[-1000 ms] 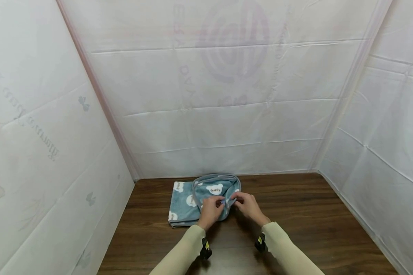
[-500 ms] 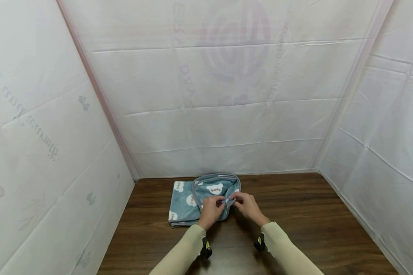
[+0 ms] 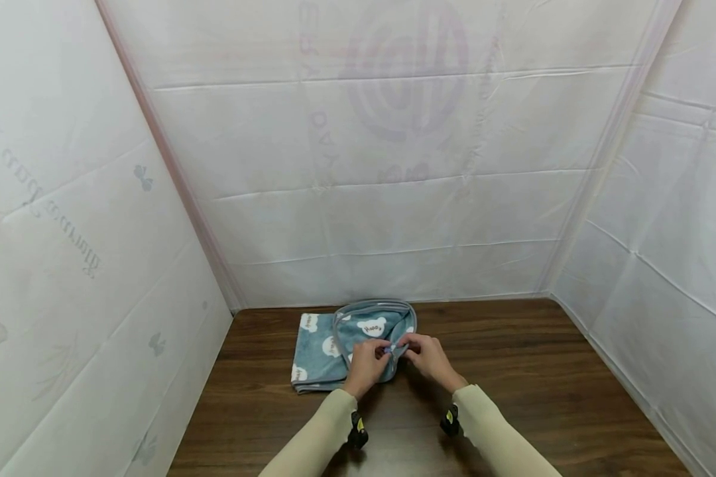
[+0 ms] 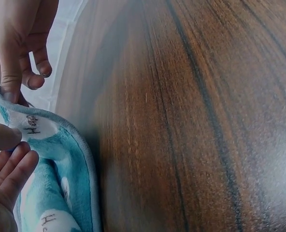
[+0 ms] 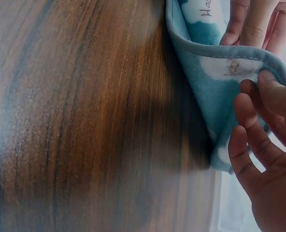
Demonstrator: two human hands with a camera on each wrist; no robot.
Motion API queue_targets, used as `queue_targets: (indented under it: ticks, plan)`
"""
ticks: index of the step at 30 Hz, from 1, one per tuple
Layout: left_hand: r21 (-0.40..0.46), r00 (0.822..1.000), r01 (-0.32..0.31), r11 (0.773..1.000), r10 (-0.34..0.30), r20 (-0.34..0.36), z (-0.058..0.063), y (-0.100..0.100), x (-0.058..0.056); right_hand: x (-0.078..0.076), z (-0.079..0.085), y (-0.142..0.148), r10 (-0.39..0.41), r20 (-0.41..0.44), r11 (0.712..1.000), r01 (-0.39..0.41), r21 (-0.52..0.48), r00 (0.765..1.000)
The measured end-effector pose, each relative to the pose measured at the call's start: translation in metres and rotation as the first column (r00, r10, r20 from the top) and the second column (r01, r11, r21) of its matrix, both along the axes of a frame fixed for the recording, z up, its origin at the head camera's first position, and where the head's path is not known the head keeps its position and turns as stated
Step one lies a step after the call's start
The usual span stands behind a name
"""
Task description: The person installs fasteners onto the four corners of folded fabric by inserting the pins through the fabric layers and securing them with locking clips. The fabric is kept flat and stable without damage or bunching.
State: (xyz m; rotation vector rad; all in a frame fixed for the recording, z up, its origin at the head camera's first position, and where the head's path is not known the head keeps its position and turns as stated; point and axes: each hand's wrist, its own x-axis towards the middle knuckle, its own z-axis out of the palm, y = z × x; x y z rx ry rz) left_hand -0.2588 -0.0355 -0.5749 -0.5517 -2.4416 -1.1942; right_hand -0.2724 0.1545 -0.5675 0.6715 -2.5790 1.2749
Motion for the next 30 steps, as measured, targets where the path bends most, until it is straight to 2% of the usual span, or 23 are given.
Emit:
queue_targets:
  ticks: [6,15,19,26,30]
  plan:
    - [-0.005,0.998,0.002,1.000,-0.002,-0.065,-0.0025,-0.0001,-0.0009,-0.0007,-0.0004,0.0010,-0.001,-0.001,1.000,0.001,0.008,1.000]
    - [0.015,0.999,0.001,1.000,-0.001,0.049,0.0008,-0.0001,-0.0002,0.0002,-0.0005,0.0011,-0.013,-0.008,0.999,0.014,0.032,1.000]
    - [0.019,0.997,0.005,1.000,-0.007,0.071,0.0012,-0.0012,0.0002,0.0007,-0.0005,0.0007,-0.015,-0.022,0.999,0.016,0.038,1.000]
    - [0.015,0.998,0.030,0.999,-0.031,0.057,0.0025,-0.0034,0.0017,0.0013,-0.0010,0.0015,-0.014,-0.022,0.999,0.015,0.046,1.000]
    - [0.021,0.996,0.045,0.999,-0.046,0.071,0.0041,-0.0041,0.0027,0.0018,-0.0001,0.0020,-0.022,-0.017,0.999,0.023,0.049,1.000]
